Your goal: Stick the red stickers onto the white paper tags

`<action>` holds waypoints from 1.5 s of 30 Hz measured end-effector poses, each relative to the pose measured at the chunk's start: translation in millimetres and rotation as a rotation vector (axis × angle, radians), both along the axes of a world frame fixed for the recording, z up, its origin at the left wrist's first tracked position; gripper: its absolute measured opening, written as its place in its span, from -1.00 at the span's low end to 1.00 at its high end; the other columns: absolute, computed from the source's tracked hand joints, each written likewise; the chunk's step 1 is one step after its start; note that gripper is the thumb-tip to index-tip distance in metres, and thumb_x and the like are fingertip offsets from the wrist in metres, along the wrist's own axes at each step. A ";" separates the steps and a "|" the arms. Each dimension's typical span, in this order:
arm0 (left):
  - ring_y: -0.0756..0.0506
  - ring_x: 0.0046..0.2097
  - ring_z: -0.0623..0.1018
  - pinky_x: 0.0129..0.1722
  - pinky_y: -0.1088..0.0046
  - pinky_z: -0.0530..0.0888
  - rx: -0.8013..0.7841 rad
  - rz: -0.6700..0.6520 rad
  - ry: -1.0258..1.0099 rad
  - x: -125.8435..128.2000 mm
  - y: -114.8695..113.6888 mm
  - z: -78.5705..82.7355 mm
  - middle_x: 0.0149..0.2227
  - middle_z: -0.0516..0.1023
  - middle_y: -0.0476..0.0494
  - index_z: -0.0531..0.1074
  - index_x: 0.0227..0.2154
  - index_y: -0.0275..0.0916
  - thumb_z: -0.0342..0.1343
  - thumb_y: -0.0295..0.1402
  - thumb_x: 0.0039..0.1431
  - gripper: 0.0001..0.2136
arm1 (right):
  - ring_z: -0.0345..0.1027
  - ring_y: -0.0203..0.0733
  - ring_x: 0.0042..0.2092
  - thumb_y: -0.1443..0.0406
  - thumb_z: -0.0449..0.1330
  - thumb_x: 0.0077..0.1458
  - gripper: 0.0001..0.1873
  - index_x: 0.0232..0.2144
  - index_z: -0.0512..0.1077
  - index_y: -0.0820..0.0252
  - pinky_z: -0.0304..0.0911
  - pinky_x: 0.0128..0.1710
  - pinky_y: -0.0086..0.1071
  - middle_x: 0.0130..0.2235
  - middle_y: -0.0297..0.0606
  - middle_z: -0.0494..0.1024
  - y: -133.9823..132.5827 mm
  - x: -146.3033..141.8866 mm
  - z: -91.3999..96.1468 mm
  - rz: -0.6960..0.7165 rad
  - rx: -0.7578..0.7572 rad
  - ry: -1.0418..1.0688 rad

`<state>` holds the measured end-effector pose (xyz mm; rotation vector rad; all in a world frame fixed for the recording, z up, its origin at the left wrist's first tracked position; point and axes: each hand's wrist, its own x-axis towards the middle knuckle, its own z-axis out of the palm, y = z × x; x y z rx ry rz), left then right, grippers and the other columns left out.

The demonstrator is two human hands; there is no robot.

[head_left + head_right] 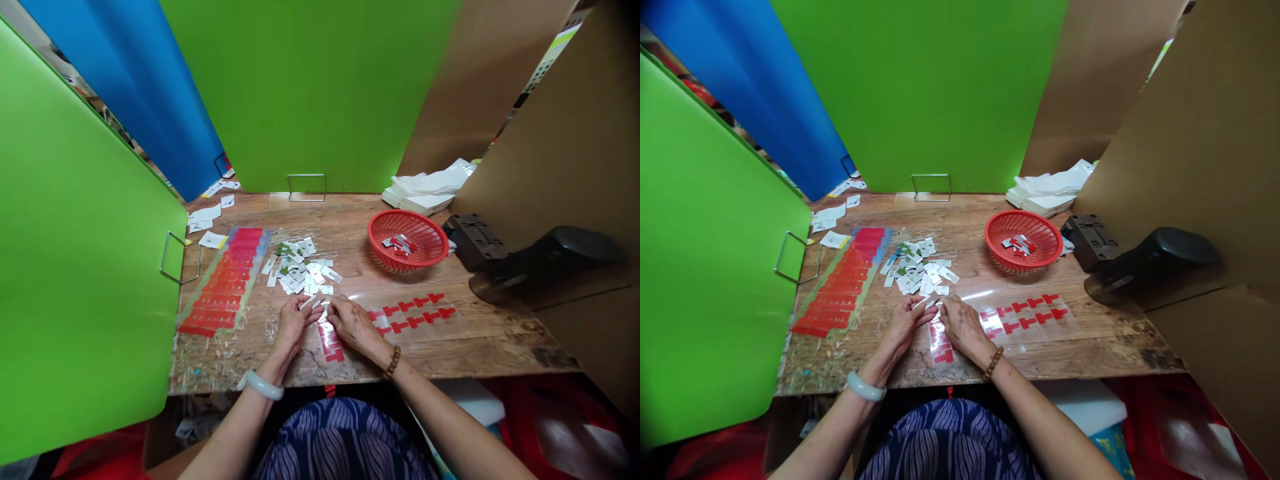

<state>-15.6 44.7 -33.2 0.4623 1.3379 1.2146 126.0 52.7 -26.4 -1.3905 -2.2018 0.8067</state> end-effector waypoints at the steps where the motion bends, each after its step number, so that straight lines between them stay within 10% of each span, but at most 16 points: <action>1: -0.01 -0.44 0.58 -0.40 0.55 0.50 -0.005 -0.007 -0.001 -0.5 0.7 0.1 -0.48 0.51 -0.14 0.28 -0.40 -0.35 0.12 -0.57 0.03 -0.89 | 0.21 -0.27 -0.39 0.47 0.03 0.00 -0.89 -0.46 0.26 0.19 0.04 -0.40 -0.44 -0.41 -0.30 0.34 -1.1 0.1 0.9 0.003 0.013 -0.002; 24: -0.05 -0.41 0.60 -0.38 0.54 0.52 0.033 -0.039 0.037 -3.2 0.6 -5.2 -0.47 0.54 -0.19 0.32 -0.37 -0.39 0.09 -0.60 0.04 -0.91 | 0.23 -0.16 -0.22 0.45 0.00 0.07 -0.81 -0.22 0.26 0.19 0.15 -0.27 -0.35 -0.24 -0.18 0.35 -20.0 -1.0 -2.3 -0.088 0.116 0.164; 45: -0.03 -0.43 0.59 -0.40 0.58 0.50 -0.002 -0.041 0.028 -2.3 1.2 0.6 -0.48 0.54 -0.17 0.31 -0.36 -0.36 0.06 -0.62 0.05 -0.90 | 0.17 -0.28 -0.36 0.39 -0.01 0.13 -0.90 -0.44 0.23 0.17 0.12 -0.34 -0.41 -0.39 -0.33 0.29 -35.2 11.4 -4.3 -0.019 -0.023 0.442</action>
